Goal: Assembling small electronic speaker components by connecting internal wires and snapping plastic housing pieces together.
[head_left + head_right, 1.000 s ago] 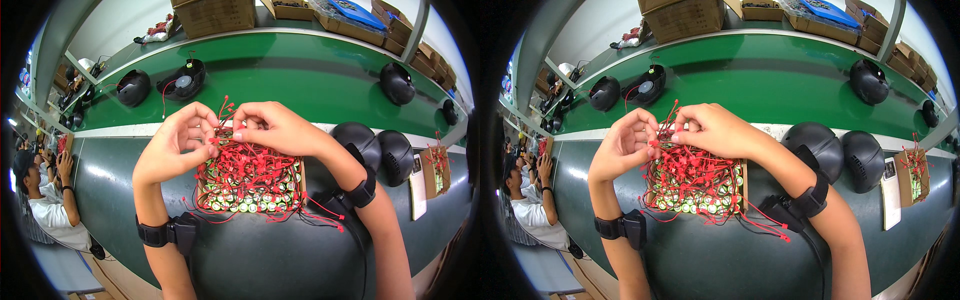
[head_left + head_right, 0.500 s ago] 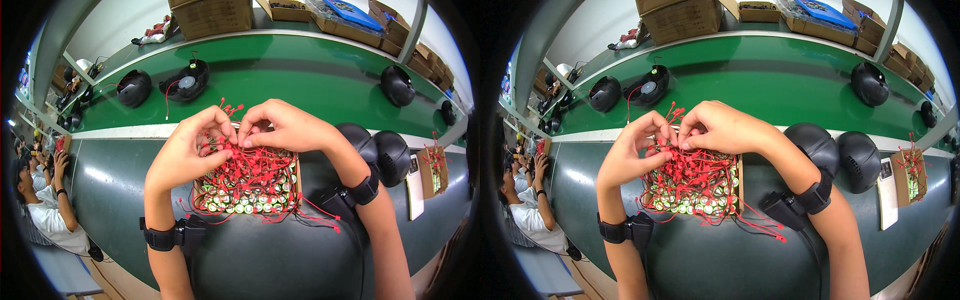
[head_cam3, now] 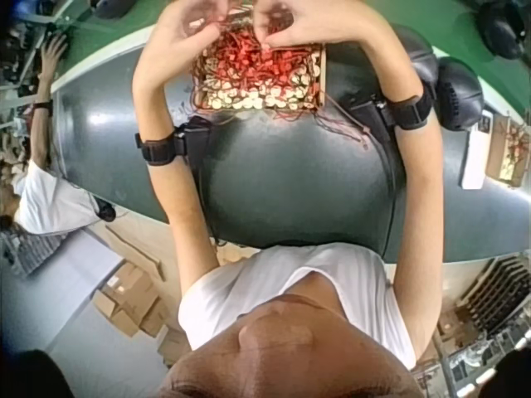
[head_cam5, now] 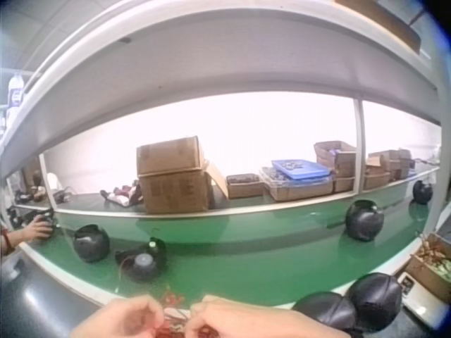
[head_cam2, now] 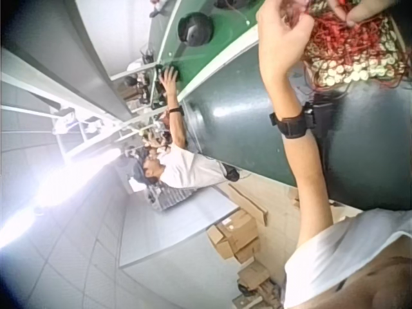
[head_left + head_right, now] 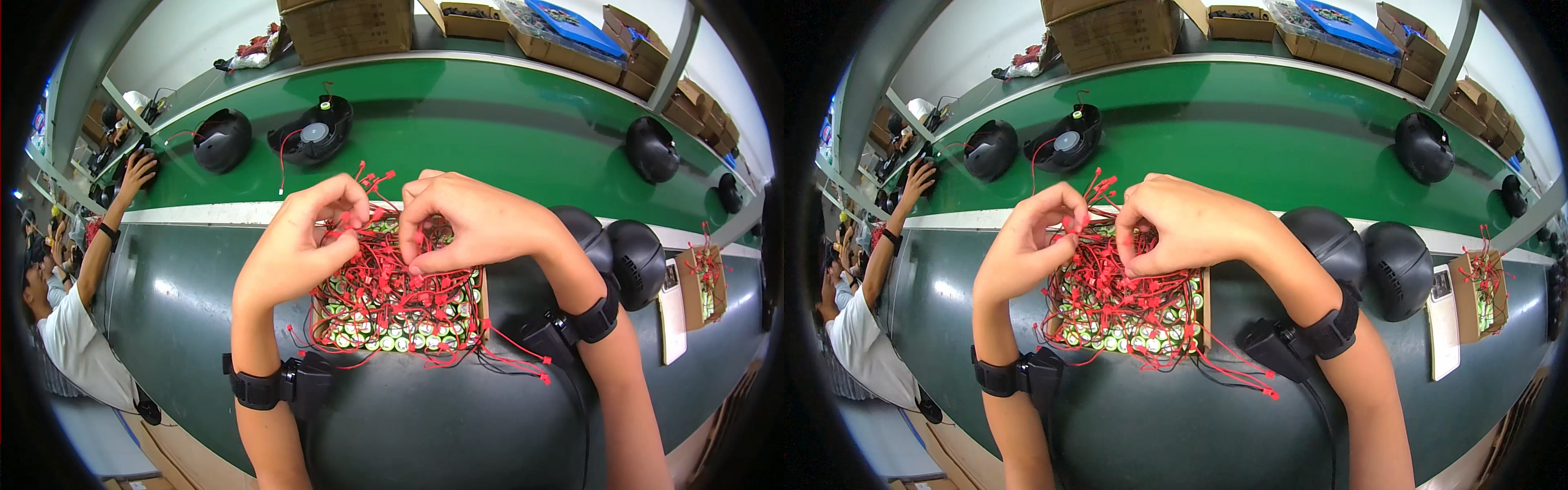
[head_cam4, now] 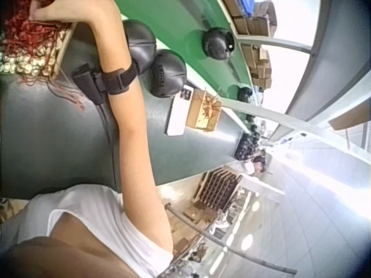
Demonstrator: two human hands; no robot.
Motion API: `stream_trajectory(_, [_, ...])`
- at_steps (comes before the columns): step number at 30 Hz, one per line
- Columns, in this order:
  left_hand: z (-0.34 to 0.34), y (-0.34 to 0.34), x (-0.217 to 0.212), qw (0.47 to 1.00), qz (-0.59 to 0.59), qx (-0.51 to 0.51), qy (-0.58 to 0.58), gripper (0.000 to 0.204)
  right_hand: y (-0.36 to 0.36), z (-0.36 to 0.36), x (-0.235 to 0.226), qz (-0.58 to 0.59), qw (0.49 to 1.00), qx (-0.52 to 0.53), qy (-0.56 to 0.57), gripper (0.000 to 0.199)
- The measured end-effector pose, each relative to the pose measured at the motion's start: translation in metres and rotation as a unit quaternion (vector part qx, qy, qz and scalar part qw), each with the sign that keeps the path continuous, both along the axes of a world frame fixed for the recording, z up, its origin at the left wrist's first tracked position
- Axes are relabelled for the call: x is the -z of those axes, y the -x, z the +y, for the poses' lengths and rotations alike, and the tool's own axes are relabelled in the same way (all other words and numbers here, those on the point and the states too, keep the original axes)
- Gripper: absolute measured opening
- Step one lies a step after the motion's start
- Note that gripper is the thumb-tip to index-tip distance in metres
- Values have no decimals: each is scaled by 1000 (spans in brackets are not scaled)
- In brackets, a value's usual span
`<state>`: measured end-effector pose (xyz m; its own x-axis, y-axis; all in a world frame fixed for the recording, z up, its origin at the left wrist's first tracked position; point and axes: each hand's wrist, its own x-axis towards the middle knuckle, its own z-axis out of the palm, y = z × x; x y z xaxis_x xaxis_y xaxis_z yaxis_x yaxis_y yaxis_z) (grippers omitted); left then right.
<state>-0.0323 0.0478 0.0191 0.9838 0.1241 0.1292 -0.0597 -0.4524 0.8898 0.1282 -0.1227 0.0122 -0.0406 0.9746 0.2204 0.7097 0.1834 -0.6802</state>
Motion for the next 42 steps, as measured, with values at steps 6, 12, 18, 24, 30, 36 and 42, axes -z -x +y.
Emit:
stream_trajectory(6, [-6,1,-12,996,28,-78,-43,25,-1,-7,-3,-2,999,-37,25,19])
stream_trajectory(12, [0,7,-17,996,88,6,-25,27,15,-10,-18,-37,992,-3,124,18])
stream_trajectory(18, [2,13,-6,993,61,85,56,28,3,-11,7,30,997,-16,74,19])
stream_trajectory(24, [1,20,-3,990,-3,93,105,29,10,-14,16,133,990,34,-40,15])
stream_trajectory(30, [-11,20,10,986,-57,-23,157,29,21,-16,19,89,988,119,-48,12])
stream_trajectory(36, [-10,19,12,977,-65,18,203,50,26,-12,29,157,974,154,-58,29])
stream_trajectory(42, [-6,21,13,973,-79,16,219,51,30,-13,19,99,981,157,-49,38])
